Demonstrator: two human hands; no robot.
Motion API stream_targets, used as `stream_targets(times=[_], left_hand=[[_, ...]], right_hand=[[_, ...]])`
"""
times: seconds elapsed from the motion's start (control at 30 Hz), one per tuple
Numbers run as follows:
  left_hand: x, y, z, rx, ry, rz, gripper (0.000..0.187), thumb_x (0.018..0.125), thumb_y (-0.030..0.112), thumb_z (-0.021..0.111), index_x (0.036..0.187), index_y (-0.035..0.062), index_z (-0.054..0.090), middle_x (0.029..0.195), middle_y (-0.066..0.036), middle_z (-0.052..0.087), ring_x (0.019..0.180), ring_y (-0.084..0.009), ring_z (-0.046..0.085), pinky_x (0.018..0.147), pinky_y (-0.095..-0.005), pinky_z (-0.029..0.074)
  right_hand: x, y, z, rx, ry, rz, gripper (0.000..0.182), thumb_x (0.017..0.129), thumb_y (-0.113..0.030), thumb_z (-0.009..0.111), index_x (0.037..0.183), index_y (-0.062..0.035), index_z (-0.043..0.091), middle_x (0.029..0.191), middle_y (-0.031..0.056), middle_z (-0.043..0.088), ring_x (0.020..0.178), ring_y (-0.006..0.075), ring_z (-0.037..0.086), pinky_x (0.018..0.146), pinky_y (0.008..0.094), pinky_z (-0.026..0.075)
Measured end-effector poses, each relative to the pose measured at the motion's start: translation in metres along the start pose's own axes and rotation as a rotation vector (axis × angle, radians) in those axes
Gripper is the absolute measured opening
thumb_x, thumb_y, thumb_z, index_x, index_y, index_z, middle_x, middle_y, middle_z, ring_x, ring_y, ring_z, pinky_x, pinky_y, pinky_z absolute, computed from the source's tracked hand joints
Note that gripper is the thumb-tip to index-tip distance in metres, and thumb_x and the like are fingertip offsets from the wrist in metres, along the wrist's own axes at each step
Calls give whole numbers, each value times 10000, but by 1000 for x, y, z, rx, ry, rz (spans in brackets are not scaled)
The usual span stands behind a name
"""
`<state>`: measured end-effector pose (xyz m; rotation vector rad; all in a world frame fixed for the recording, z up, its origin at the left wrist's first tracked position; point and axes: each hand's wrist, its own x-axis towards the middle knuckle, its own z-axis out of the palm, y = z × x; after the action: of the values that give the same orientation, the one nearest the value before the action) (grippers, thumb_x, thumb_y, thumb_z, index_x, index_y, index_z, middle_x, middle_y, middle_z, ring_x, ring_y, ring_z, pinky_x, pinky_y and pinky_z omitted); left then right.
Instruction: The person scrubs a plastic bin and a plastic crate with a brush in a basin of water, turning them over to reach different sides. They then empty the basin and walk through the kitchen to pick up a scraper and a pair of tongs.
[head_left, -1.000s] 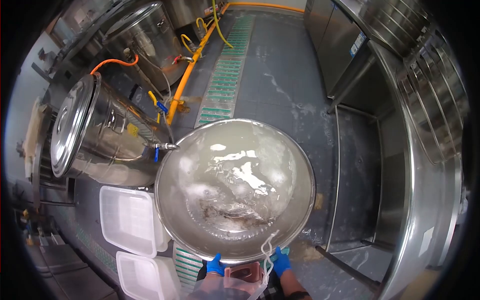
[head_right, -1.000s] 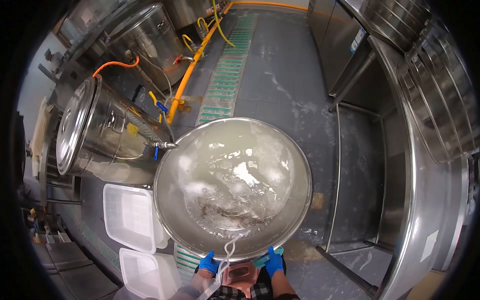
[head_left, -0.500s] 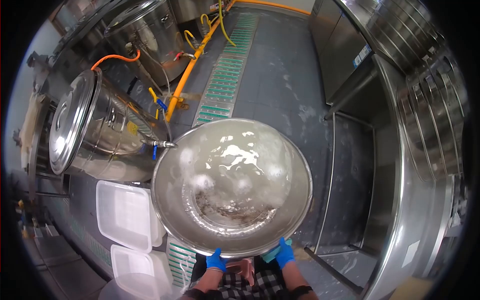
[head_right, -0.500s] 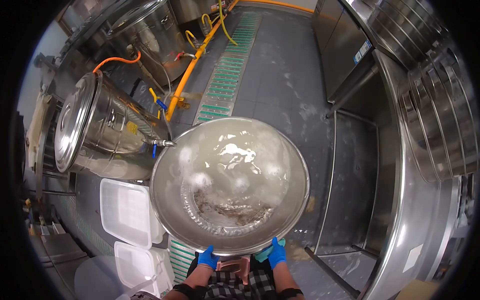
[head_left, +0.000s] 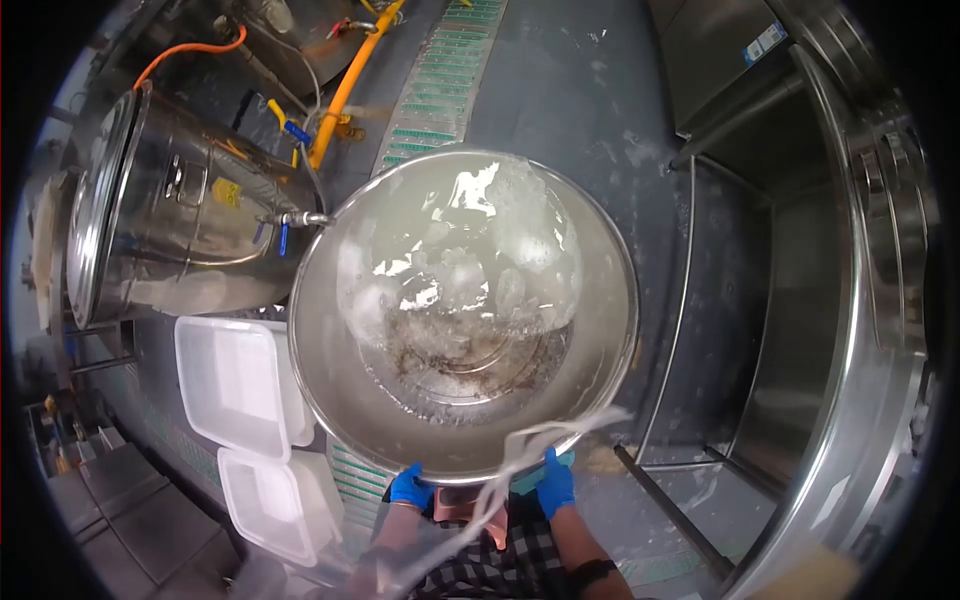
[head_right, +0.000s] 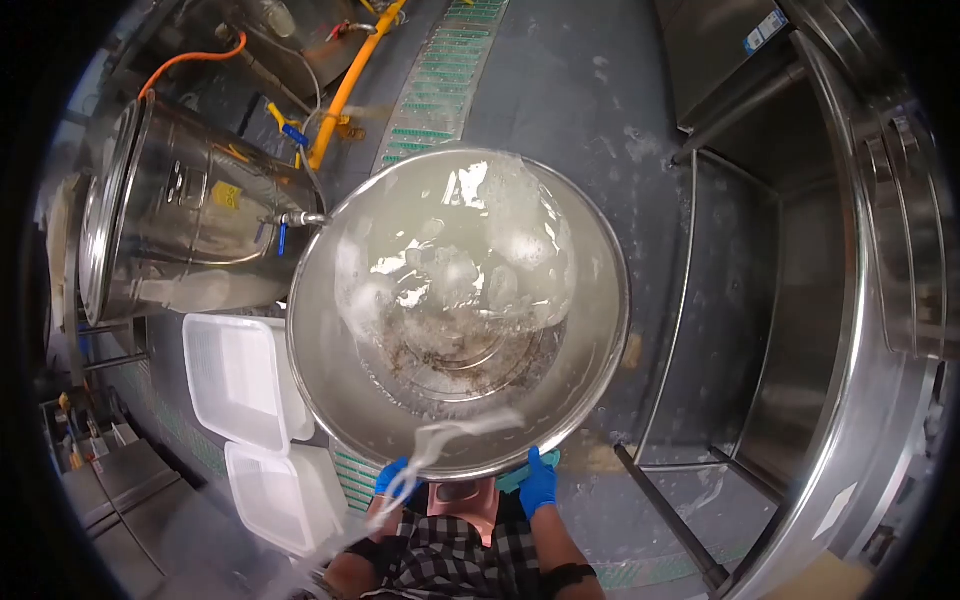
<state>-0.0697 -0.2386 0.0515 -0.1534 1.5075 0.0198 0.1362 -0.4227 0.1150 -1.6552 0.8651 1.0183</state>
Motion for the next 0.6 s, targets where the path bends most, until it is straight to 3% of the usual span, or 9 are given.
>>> stream_targets(times=[0.03,0.13,0.17,0.27,0.3,0.6], left_hand=[[9,11,-9,-26,-44,60,335,757,135,459,1064,8,425,1058,-179,457,977,-342,423,842,-484,333],[18,40,-26,-113,-163,244,288,774,175,461,1016,18,460,956,-139,519,835,-301,520,757,-430,427],[15,49,-22,-194,-146,220,281,751,122,492,1020,45,460,920,-120,523,807,-284,526,726,-415,443],[45,46,-50,15,20,317,315,741,69,489,1052,55,441,1005,-126,505,921,-311,476,816,-470,360],[41,44,-49,-72,-50,254,362,667,-38,547,1004,67,466,885,-107,523,820,-280,518,738,-453,421],[1,23,-46,-68,-53,303,343,703,-26,517,1035,25,448,952,-134,513,868,-296,500,763,-456,406]], right_hand=[[3,9,7,314,-1,39,385,804,-321,467,998,12,464,860,89,522,743,154,490,632,291,425],[1,17,7,125,-24,-74,370,806,-305,466,1005,6,457,868,81,523,744,158,501,629,295,426],[0,17,7,119,-25,-74,370,806,-305,466,1005,6,457,868,81,523,744,158,501,629,295,426],[-3,10,6,199,-60,-119,345,807,-283,470,1013,-7,448,857,70,522,740,151,508,631,291,429],[-4,8,2,197,-75,-117,337,807,-276,470,1016,-14,441,848,67,519,732,147,507,632,290,431],[-29,0,-10,265,-86,-26,280,806,-246,477,1008,-55,439,757,46,492,657,142,493,605,283,431]])
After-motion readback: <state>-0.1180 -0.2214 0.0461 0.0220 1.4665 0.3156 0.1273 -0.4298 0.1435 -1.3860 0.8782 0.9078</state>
